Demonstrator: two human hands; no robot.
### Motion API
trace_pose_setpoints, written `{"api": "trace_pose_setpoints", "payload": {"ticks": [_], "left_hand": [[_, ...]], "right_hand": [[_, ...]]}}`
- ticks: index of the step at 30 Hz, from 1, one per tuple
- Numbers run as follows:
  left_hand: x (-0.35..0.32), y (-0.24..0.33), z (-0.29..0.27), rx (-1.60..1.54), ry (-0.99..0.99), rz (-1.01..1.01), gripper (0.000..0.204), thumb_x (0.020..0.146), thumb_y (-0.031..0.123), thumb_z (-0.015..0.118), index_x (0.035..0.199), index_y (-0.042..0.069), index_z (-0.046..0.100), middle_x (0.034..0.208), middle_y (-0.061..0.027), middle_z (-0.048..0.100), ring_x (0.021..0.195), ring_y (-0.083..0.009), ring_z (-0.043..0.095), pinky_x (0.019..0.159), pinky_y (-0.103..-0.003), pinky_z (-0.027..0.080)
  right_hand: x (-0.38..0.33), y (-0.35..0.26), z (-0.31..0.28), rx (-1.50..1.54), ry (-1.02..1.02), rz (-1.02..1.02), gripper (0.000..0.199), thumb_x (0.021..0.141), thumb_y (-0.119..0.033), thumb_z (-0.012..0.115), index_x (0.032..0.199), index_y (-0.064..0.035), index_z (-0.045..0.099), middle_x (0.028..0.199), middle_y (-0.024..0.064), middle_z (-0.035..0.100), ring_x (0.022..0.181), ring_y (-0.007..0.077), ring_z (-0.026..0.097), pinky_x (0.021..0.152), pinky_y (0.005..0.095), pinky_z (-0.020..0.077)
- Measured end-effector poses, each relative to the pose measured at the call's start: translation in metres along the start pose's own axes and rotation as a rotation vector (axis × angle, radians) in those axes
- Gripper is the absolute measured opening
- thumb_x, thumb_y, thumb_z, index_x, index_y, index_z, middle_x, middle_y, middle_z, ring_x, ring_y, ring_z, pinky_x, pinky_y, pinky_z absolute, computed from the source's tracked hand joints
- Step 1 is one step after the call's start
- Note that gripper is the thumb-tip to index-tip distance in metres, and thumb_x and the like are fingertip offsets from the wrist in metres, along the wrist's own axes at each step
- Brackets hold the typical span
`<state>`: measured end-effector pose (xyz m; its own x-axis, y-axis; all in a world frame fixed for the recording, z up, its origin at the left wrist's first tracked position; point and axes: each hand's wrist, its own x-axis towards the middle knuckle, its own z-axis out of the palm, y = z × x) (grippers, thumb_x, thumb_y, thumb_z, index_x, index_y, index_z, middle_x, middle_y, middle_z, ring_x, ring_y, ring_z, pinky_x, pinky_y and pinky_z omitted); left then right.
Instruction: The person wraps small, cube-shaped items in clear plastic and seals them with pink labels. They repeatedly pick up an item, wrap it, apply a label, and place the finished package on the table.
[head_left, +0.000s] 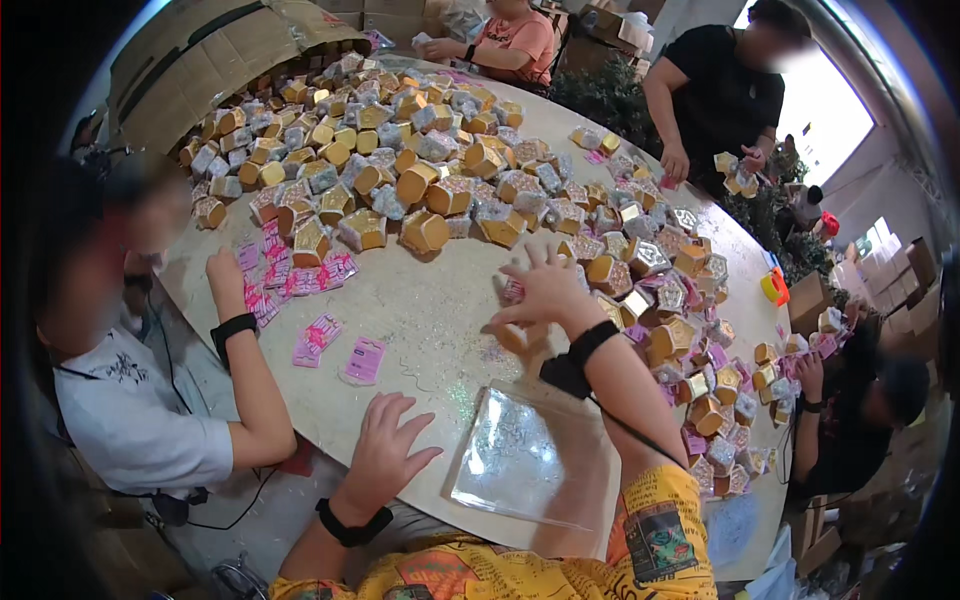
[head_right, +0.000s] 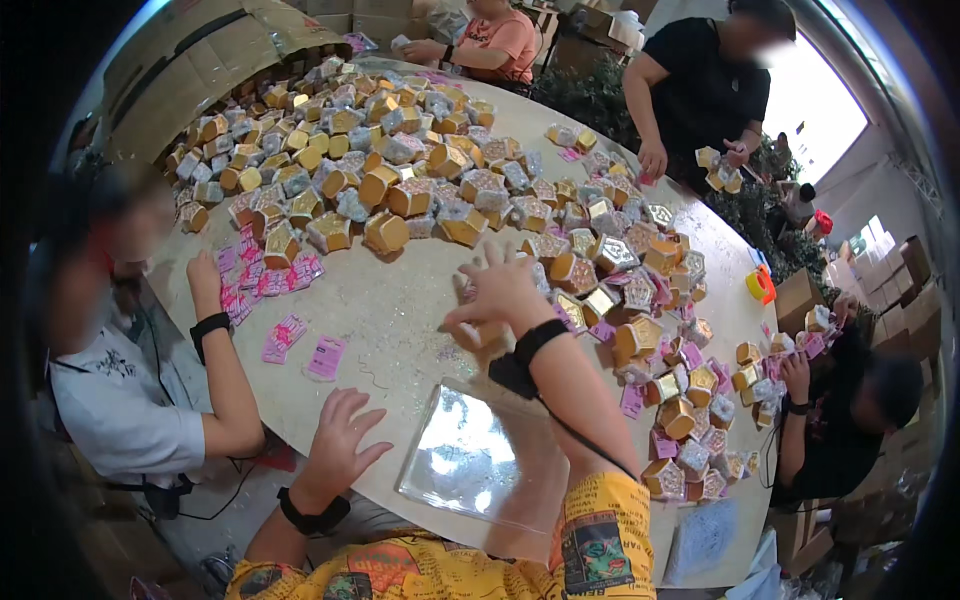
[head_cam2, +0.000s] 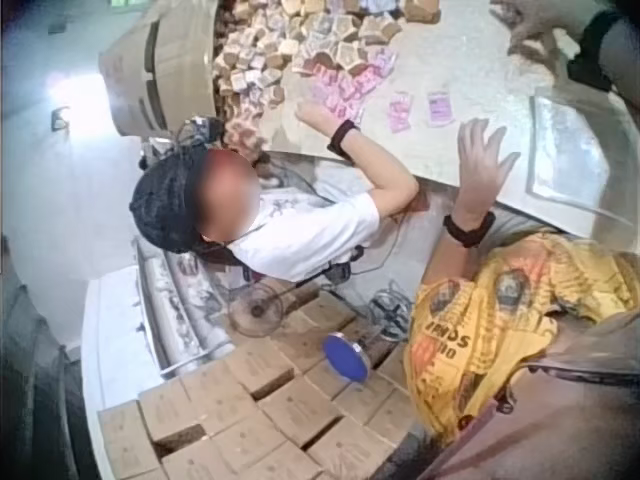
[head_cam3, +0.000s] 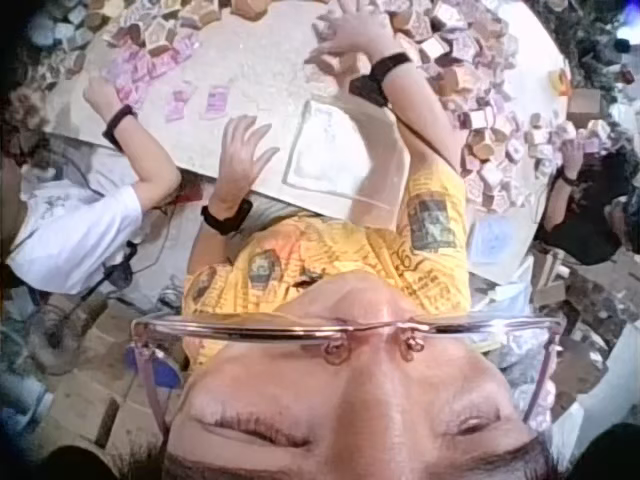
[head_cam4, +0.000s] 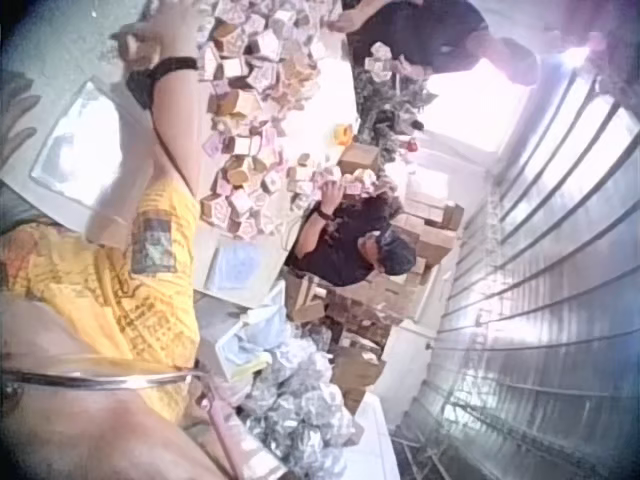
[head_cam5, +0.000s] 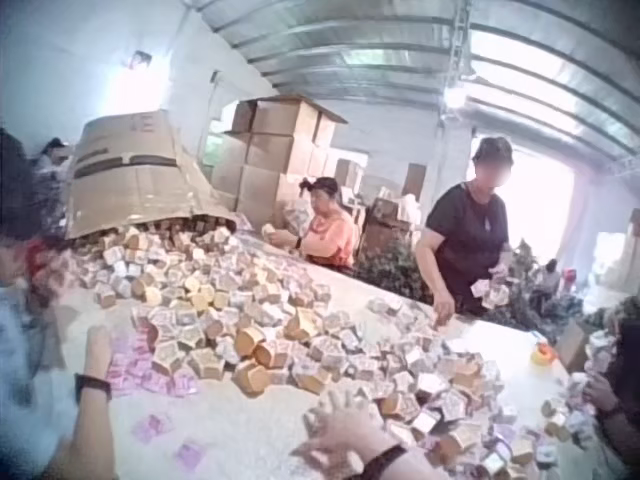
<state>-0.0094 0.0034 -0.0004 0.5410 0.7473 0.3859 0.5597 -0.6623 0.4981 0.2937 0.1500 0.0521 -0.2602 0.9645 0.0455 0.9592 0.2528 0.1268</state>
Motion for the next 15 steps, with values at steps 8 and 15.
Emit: {"api": "trace_pose_setpoints", "payload": {"ticks": [8, 15], "left_hand": [[-0.014, -0.016, 0.004, 0.013, 0.082, -0.073, 0.035, 0.071, 0.014, 0.075, 0.101, 0.003, 0.063, 0.111, -0.0162, 0.052, 0.113, -0.0381, 0.046, 0.102, -0.056, 0.036], [-0.016, -0.019, 0.008, -0.052, 0.150, -0.133, 0.023, 0.070, 0.008, 0.068, 0.091, 0.002, 0.062, 0.098, -0.0159, 0.056, 0.104, -0.0382, 0.052, 0.094, -0.052, 0.042]], "right_hand": [[0.031, 0.099, -0.008, -0.062, -0.439, 0.132, 0.075, 0.055, -0.056, 0.079, 0.116, -0.0135, 0.065, 0.115, 0.0169, 0.060, 0.120, 0.0408, 0.045, 0.098, 0.0569, 0.0366], [0.152, 0.170, 0.037, 0.434, 0.120, 0.375, 0.088, 0.070, -0.067, 0.066, 0.139, -0.0154, 0.047, 0.138, 0.0296, 0.042, 0.130, 0.0484, 0.035, 0.107, 0.0505, 0.0308]]}}
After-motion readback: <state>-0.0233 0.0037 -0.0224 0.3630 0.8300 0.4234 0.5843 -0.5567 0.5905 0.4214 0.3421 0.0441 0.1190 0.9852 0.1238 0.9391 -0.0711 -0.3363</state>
